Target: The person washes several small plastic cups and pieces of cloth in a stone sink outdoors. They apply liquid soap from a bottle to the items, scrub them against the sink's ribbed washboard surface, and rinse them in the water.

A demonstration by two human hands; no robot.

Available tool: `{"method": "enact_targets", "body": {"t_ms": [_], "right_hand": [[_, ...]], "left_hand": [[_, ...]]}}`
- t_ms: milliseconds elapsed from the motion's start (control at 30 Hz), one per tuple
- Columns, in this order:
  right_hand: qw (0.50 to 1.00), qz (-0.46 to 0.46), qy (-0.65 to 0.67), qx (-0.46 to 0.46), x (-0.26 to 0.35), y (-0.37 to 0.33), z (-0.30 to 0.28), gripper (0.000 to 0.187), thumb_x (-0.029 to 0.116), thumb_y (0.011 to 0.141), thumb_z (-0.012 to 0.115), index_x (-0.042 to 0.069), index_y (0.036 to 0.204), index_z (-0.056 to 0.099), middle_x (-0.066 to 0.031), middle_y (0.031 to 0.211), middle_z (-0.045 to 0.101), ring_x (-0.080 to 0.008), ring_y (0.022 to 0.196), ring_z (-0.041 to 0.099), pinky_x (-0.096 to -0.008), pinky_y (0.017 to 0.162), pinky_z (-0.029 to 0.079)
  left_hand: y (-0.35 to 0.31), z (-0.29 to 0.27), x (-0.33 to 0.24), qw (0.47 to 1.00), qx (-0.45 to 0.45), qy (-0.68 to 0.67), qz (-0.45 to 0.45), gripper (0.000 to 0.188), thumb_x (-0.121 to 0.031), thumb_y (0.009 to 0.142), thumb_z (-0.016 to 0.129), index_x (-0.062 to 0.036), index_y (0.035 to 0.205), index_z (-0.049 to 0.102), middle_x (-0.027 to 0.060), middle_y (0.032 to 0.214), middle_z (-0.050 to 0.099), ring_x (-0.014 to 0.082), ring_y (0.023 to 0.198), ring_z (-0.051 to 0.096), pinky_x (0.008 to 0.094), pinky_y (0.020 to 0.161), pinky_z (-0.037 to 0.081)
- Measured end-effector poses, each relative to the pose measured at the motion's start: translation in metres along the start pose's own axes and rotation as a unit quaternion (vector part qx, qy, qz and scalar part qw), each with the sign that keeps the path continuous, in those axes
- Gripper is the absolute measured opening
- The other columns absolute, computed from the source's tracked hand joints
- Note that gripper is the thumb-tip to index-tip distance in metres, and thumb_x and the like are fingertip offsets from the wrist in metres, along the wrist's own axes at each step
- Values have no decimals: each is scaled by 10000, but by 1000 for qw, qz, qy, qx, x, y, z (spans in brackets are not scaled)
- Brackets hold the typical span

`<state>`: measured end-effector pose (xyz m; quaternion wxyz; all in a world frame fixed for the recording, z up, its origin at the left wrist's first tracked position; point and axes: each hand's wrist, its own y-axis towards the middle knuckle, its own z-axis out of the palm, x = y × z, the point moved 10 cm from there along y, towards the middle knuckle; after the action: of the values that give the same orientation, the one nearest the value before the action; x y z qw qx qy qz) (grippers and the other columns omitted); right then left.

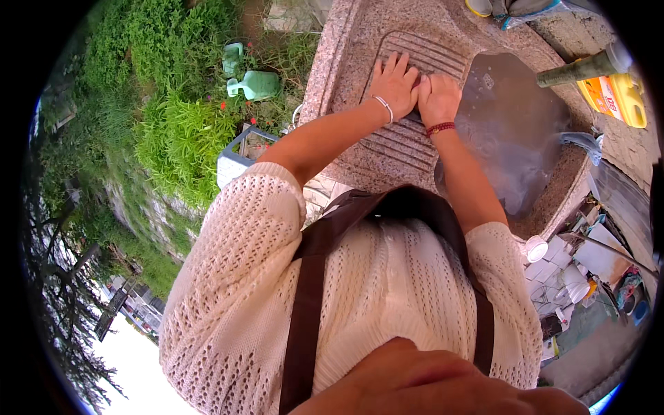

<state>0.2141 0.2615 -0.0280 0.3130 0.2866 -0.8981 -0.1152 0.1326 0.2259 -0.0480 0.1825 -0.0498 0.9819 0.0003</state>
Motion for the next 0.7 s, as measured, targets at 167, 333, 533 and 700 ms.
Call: {"method": "enact_targets", "body": {"t_ms": [167,333,533,700], "right_hand": [[995,-24,47,81,47,-57,-19,125,173,756,534,65,694,550,-101,715,534,-282,705,495,-397,663,369],[993,20,-103,-52,-16,42,9,201,208,759,521,53,652,587,-119,714,599,-292,708,541,-405,670,409],[994,27,-65,-81,-26,45,10,264,281,794,533,46,691,594,-132,748,603,-314,757,559,-405,697,437],[992,-11,105,64,-14,-2,-16,395,351,777,609,60,1035,537,-149,986,551,-332,860,550,-401,750,449]], "left_hand": [[-77,-13,-22,992,44,-31,113,330,-245,826,461,-64,1101,487,183,1365,288,360,1261,262,518,1009,191],[43,-4,3,994,-61,82,38,344,-247,854,428,-63,1143,462,186,1368,282,353,1269,246,494,1030,184],[54,2,14,996,-15,84,-33,489,-311,831,550,-100,1254,426,188,1369,284,293,1297,213,458,1060,178],[19,-2,18,993,-93,-33,58,466,-392,844,471,-33,1141,447,229,1352,272,397,1233,266,457,1013,235]]}}
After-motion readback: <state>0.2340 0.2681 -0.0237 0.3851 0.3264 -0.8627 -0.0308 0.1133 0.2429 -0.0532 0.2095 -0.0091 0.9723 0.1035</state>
